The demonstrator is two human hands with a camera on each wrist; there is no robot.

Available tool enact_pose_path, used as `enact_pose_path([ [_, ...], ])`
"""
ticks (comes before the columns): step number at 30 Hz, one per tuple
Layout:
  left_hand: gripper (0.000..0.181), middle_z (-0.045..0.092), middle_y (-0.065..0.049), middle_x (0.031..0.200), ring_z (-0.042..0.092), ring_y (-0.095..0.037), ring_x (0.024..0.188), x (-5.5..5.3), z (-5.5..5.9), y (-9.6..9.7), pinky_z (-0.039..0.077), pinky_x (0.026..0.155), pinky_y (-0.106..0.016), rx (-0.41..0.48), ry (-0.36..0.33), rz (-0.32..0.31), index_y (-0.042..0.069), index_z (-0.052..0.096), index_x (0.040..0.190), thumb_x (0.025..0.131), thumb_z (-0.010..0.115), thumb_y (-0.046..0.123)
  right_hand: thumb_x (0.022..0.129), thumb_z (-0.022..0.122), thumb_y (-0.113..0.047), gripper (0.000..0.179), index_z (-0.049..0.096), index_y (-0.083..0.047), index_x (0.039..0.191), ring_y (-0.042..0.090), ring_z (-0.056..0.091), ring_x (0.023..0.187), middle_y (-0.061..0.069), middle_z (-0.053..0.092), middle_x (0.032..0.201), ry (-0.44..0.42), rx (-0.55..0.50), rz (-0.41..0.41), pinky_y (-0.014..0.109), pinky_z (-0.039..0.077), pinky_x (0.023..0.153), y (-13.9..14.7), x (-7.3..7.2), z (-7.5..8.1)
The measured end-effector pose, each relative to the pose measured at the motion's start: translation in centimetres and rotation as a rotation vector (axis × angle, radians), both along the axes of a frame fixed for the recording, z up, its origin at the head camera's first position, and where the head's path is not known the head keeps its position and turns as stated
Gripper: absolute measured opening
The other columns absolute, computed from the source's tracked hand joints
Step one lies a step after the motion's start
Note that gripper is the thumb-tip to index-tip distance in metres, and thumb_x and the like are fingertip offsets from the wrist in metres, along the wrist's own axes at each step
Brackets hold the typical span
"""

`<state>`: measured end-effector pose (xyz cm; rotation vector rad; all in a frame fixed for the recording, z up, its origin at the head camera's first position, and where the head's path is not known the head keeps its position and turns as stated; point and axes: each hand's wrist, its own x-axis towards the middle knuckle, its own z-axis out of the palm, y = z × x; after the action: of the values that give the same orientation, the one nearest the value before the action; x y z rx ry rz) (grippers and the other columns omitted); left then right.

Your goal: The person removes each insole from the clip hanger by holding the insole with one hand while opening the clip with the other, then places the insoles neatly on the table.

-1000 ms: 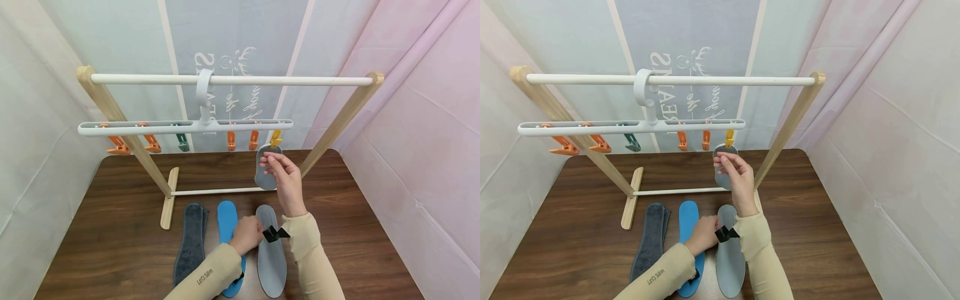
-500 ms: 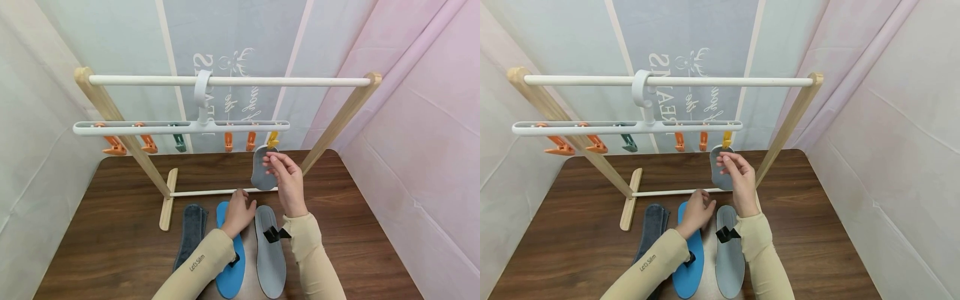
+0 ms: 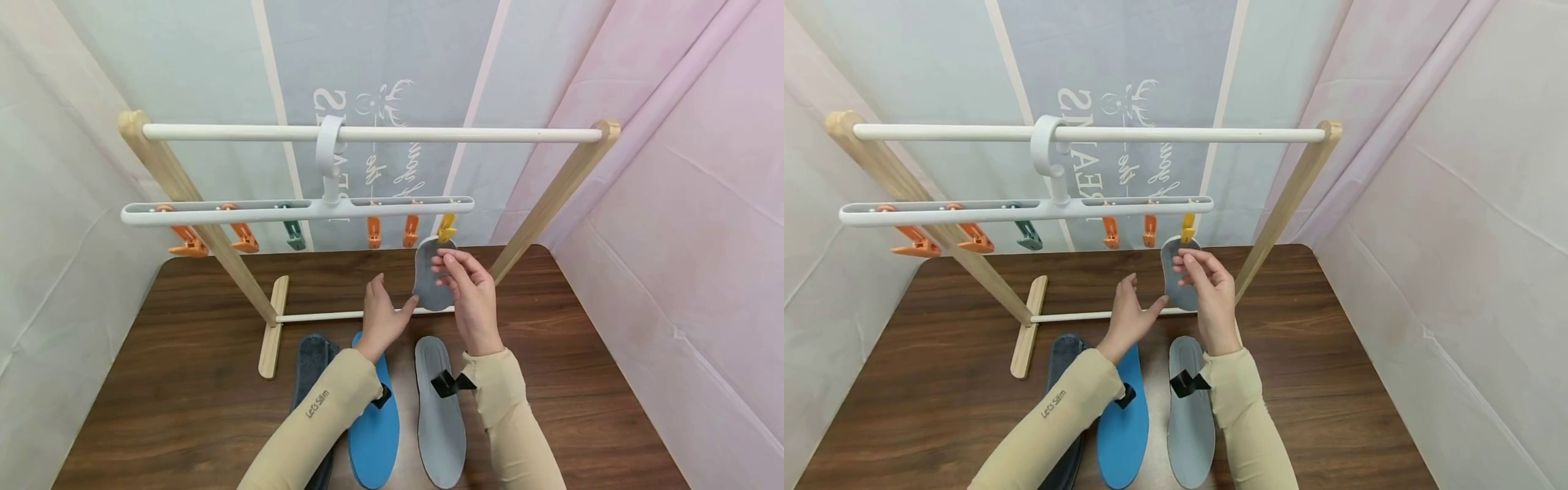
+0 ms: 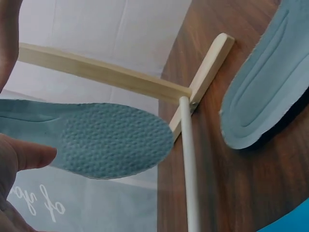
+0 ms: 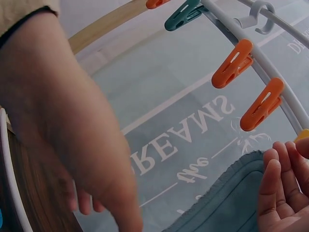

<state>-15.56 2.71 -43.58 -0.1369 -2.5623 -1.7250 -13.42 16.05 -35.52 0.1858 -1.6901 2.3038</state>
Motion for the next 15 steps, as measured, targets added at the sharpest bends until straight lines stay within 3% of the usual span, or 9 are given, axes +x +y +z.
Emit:
enact_pose_path([
  [8, 0.084, 0.032, -0.024, 0.147, 0.038, -0.039, 0.133, -1.4, 1.1, 0.3, 0.036, 0.109, -0.050, -0.015, 0.024, -0.021, -0.003, 0.023, 0.148, 0.088, 0.069, 0.032, 0.095, 0.061, -0.016, 0.014, 0.067, -0.006, 0.103, 0.014, 0.065, 0.087, 0.002, 0.070, 0.094, 0.004, -0.011, -0.002, 0.025, 0.052, 0.071, 0.2, 0.0, 0.1],
  [15, 0.084, 0.032, -0.023, 0.148, 0.039, -0.037, 0.133, -2.6, 1.8, 0.7, 0.037, 0.108, -0.049, -0.013, 0.131, -0.049, -0.003, 0.024, 0.148, 0.086, 0.071, 0.031, 0.095, 0.061, -0.016, 0.013, 0.067, -0.007, 0.102, 0.013, 0.065, 0.086, 0.002, 0.070, 0.093, 0.002, -0.019, -0.002, 0.023, 0.052, 0.069, 0.3, 0.0, 0.1],
])
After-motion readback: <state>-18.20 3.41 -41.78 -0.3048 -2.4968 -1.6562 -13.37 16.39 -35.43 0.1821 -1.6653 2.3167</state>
